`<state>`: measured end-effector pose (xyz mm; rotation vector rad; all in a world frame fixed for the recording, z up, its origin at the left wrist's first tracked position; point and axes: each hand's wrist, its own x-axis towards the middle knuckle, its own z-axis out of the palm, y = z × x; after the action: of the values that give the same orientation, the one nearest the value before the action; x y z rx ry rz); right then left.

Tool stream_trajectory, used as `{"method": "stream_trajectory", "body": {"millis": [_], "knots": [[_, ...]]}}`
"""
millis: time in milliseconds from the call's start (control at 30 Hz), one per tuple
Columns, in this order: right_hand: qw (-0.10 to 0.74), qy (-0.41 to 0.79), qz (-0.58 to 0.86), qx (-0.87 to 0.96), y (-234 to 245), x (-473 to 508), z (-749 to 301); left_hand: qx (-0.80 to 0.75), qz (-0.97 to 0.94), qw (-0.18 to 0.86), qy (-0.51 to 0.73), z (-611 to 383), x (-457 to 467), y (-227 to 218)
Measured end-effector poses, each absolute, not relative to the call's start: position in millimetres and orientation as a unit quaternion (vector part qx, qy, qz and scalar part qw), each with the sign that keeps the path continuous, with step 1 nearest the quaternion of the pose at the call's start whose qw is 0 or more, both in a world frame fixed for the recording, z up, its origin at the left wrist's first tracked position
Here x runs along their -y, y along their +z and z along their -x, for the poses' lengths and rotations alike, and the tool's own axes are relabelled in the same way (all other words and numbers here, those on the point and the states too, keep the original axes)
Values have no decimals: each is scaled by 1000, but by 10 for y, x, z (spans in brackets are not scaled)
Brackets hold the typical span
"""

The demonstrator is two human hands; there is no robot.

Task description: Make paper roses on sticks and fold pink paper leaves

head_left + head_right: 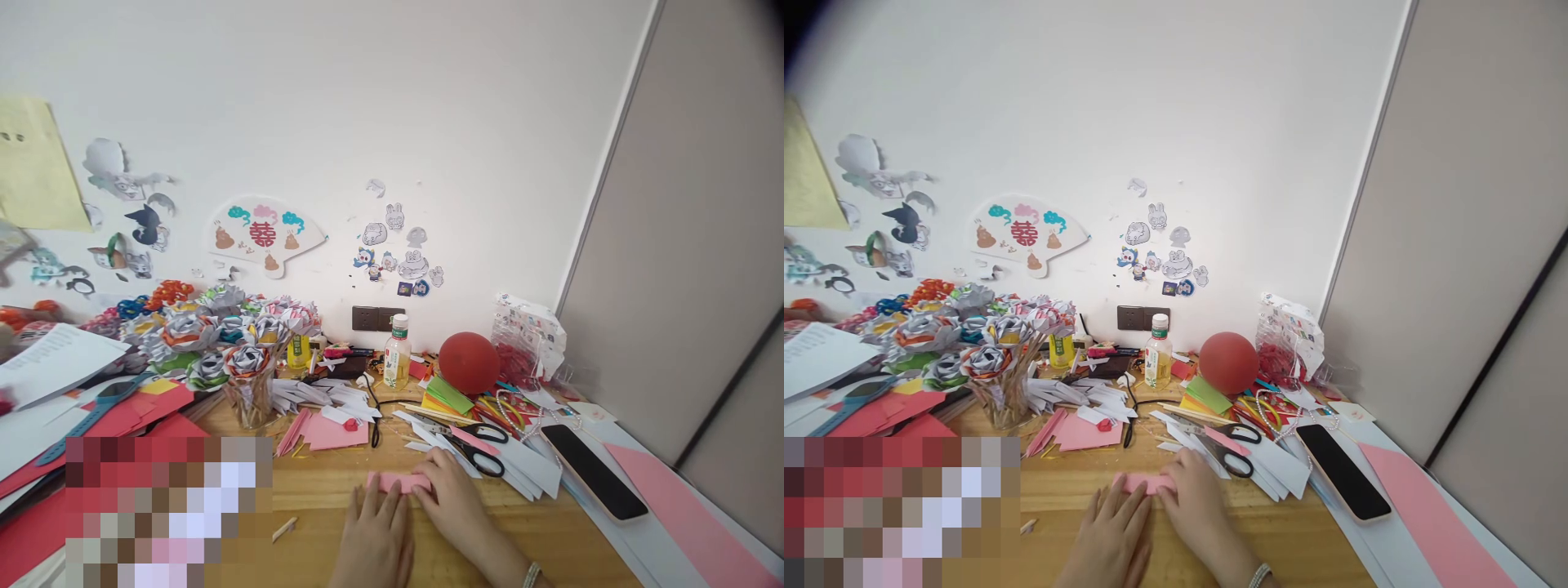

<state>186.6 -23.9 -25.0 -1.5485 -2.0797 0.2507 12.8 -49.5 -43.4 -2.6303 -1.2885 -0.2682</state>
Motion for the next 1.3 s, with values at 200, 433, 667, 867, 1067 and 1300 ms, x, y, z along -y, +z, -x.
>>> {"method": "stream_trajectory", "body": {"millis": [200, 433, 667, 867, 1067, 1300], "knots": [[259, 96, 573, 772, -257, 233, -1870, 455, 885, 53, -80, -131, 489, -404], [258, 102, 575, 770, -279, 220, -1881, 454, 889, 28, -54, -132, 498, -299], [253, 93, 576, 772, -273, 214, -1872, 444, 893, 38, -64, -134, 498, -323], [242, 87, 582, 771, -268, 217, -1864, 433, 894, 76, -89, -104, 478, -395], [233, 86, 581, 775, -232, 224, -1862, 407, 893, 137, -134, -83, 447, -508], [227, 60, 583, 778, -211, 281, -1842, 405, 895, 138, -128, -90, 450, -493]]}}
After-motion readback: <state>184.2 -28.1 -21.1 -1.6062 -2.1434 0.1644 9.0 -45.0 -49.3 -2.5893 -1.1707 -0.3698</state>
